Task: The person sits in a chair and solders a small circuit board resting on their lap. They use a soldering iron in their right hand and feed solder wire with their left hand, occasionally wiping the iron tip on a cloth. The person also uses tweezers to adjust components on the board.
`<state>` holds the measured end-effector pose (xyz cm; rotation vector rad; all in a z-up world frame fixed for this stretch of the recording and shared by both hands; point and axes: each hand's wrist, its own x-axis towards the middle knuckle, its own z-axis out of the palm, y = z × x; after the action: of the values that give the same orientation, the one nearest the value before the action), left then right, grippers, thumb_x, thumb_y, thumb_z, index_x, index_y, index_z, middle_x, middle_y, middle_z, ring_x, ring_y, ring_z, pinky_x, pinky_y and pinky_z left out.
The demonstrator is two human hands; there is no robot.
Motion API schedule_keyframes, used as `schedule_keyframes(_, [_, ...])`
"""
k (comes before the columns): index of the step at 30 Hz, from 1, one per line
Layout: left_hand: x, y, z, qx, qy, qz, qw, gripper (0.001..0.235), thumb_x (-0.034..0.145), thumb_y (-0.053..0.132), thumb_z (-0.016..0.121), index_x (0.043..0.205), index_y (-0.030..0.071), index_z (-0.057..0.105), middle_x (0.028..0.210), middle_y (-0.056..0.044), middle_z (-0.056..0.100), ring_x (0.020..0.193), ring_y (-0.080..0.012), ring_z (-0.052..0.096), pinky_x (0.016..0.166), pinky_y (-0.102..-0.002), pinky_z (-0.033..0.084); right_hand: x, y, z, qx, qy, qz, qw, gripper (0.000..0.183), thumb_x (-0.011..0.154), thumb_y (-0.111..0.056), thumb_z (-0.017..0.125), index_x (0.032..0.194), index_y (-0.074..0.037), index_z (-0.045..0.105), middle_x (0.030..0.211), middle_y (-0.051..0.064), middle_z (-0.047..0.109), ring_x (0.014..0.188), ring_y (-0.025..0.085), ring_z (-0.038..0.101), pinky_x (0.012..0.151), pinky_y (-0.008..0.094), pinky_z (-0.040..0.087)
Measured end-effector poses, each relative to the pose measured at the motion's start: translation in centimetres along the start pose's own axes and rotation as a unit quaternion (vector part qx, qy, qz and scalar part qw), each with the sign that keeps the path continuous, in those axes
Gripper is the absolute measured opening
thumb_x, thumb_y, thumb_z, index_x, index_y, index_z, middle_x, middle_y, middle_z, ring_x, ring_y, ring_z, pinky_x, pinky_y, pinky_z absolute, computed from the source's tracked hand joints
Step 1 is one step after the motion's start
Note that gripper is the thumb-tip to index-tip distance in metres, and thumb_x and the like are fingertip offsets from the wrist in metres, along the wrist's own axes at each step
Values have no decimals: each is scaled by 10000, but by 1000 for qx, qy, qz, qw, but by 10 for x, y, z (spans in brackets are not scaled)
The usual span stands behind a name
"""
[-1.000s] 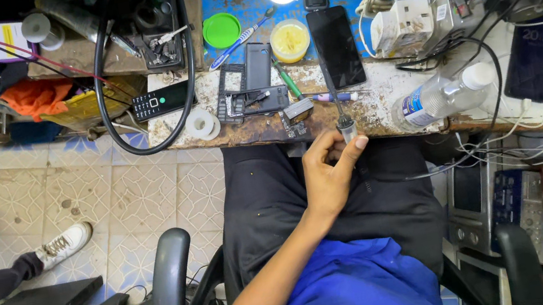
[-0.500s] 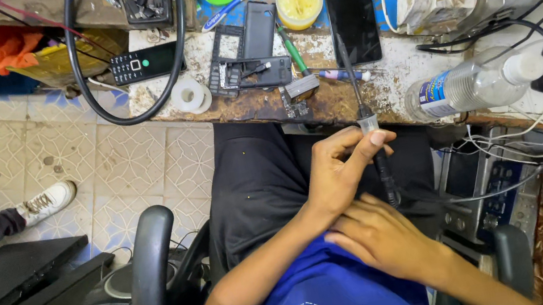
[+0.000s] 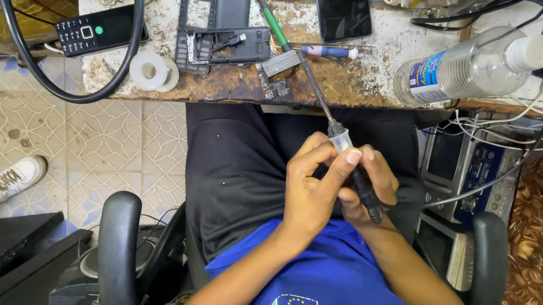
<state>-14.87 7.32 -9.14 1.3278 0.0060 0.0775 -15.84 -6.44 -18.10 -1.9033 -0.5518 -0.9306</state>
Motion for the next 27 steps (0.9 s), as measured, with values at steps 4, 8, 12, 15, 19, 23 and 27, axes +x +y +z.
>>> schedule_keyframes(4, [0,19,-2,11,-33,16,999,232,1036,237,626,956,53,742,863,-94,602,799,-205,583,789,-355,504,0,14,-1,50,23,-34,998,453,865,-223,738,1118,149,684,840,344,630,544,358,486,459,469,464])
schedule_keyframes(8, [10,32,-17,50,-26,41,998,288,1036,293,604,1139,65,747,896,-104,665,833,-258,661,787,-381,536,19,11,-5,85,83,-8,993,566,882,-309,727,1095,204,614,783,397,568,562,429,580,452,480,499])
schedule_keyframes(12, [47,15,-81,319,223,196,900,184,991,152,716,1160,81,698,1037,-77,627,975,-288,607,840,-392,498,48,-5,-8,145,117,75,980,444,1050,-261,455,1241,139,435,963,382,513,589,409,629,456,397,557])
schedule_keyframes(15, [68,0,-129,417,324,205,824,497,964,141,816,1378,91,544,1195,-109,497,1137,-310,514,960,-394,456,50,-16,-14,231,153,210,938,348,1021,-165,543,1269,64,463,997,315,549,653,380,683,437,318,548])
schedule_keyframes(19, [82,0,-160,463,336,186,799,848,837,83,1002,1484,74,454,1138,-136,457,1003,-335,515,967,-478,455,48,-30,-22,287,187,346,874,278,999,-128,650,1231,-46,522,863,156,568,623,262,667,435,281,526])
schedule_keyframes(23, [91,0,-175,466,300,187,811,583,876,149,966,1323,55,604,1095,-113,436,1020,-311,528,907,-405,476,42,-35,-28,293,209,379,853,250,1003,-181,667,1185,-75,533,777,108,532,565,215,598,440,265,481])
schedule_keyframes(27, [97,8,-165,367,331,251,833,404,869,11,869,1154,36,583,1158,-154,524,1134,-318,545,1034,-451,399,35,-33,-31,353,207,400,820,215,1036,-238,614,1175,-96,532,705,91,504,482,202,572,404,244,461])
